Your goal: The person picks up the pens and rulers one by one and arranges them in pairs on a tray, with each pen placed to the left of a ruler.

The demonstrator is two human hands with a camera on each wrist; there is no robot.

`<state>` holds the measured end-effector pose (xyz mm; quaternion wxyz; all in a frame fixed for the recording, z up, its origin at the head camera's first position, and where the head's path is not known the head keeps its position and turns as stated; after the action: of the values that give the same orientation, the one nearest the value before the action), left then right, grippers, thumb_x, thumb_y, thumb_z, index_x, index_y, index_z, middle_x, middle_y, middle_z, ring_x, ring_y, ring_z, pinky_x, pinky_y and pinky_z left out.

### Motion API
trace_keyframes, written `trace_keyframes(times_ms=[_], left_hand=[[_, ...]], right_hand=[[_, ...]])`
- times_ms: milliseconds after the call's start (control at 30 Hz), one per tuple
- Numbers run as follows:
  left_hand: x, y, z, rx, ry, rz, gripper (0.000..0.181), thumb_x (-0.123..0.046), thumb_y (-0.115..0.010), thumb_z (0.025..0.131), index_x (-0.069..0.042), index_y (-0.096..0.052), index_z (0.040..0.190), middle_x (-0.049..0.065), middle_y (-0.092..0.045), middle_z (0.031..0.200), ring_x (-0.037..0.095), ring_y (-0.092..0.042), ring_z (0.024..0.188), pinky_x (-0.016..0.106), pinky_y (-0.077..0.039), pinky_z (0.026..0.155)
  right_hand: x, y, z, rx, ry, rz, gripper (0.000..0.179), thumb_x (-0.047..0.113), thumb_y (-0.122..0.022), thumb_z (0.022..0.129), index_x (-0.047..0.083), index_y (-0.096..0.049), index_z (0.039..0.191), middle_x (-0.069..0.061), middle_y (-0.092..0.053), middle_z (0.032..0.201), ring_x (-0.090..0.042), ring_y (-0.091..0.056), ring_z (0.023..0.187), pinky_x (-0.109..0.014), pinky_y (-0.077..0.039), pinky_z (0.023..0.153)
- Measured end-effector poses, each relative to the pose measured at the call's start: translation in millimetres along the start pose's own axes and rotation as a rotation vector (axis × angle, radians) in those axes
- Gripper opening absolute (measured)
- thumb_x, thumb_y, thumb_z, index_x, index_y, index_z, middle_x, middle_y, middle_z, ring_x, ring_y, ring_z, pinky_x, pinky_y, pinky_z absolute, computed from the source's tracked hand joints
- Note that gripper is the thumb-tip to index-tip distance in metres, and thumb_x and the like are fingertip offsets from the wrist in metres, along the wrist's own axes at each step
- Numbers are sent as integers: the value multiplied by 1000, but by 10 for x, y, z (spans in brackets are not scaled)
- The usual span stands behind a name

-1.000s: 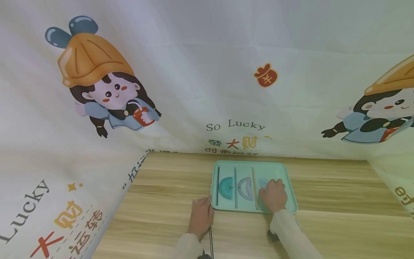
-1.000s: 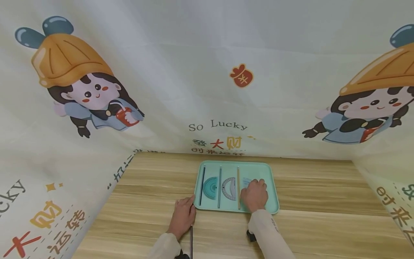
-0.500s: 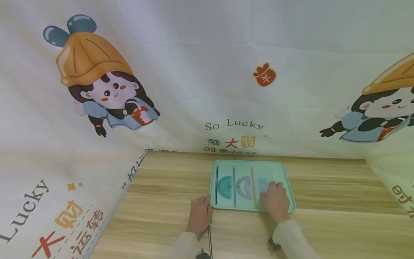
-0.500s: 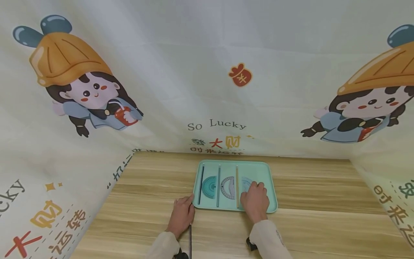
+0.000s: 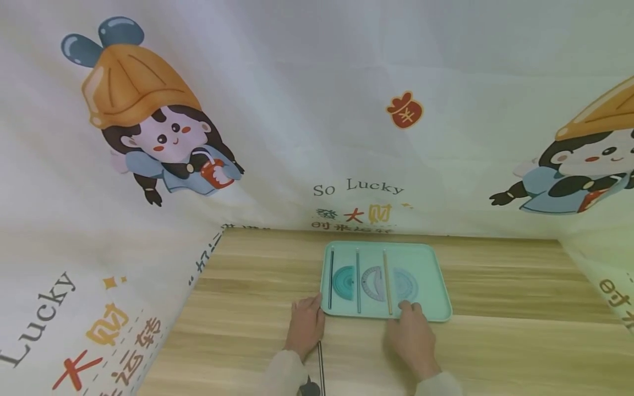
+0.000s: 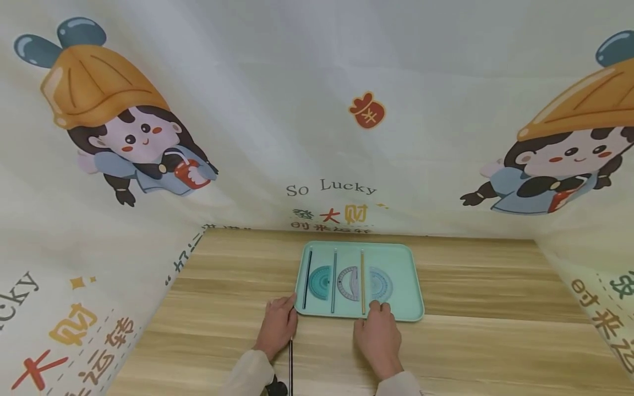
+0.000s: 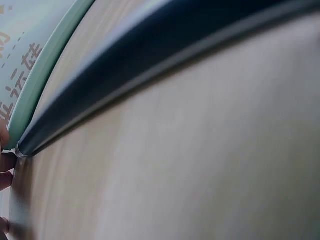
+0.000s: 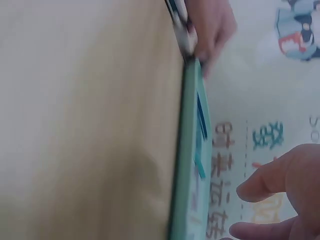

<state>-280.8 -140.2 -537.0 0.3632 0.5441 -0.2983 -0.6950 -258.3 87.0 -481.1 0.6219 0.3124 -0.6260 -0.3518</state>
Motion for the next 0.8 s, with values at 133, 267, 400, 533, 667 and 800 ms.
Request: trace_keyframes(times_ms=[133, 267, 400, 533, 667, 800], left_hand=[[-14, 37, 35, -9, -11, -1, 37, -8, -49, 94, 5, -55, 128, 21, -61, 123, 38, -53, 120, 67, -26, 109], [-4, 39, 36, -12, -10, -6, 37, -7, -50, 93, 5, -55, 128, 21, -61, 124, 38, -53, 120, 67, -26, 109], [18, 35, 9, -12, -3, -6, 37, -7, -50, 93, 5, -55, 128, 21, -61, 123, 39, -53, 120, 66, -26, 109], [51, 28, -6, -13, 6, 4, 37, -7, -50, 93, 4, -56, 128, 20, -61, 123, 39, -53, 120, 66, -26, 109], [96, -5, -17, -2, 20, 8, 38, -10, -48, 94, 2, -55, 130, 20, -61, 125, 38, -52, 121, 65, -25, 110], [124, -23, -44, -6, 16, 3, 38, -9, -49, 94, 2, -56, 129, 20, -61, 123, 39, -53, 120, 67, -26, 109]], right_hand=[[107, -110, -171, 19, 15, 0, 40, 12, -57, 79, -11, -56, 113, -21, -57, 96, -29, -60, 74, -40, -53, 53], [181, -240, -315, 55, 12, 0, 41, 13, -60, 79, -10, -56, 113, -23, -57, 101, -34, -62, 78, -44, -55, 58], [235, -397, -473, 96, 6, 14, 37, 13, -60, 80, -7, -58, 111, -20, -58, 99, -30, -62, 76, -43, -56, 63], [299, -513, -613, 112, 1, 18, 33, 13, -62, 78, -4, -60, 107, -13, -57, 91, -23, -59, 70, -39, -54, 58], [362, -598, -724, 192, -14, 28, 33, 15, -64, 79, -3, -59, 106, -12, -55, 90, -25, -59, 73, -42, -54, 60], [391, -708, -816, 287, -15, 43, 38, 18, -66, 79, -4, -57, 109, -14, -54, 94, -28, -59, 76, -44, -55, 63]])
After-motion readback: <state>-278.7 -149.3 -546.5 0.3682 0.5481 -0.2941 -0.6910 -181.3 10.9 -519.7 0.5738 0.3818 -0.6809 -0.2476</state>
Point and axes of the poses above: each hand's wrist, its own z-axis towards the middle knuckle, its own y-axis out of the back of the hand, x = y × z, the point moved 6 cm from there along z, towards the middle knuckle
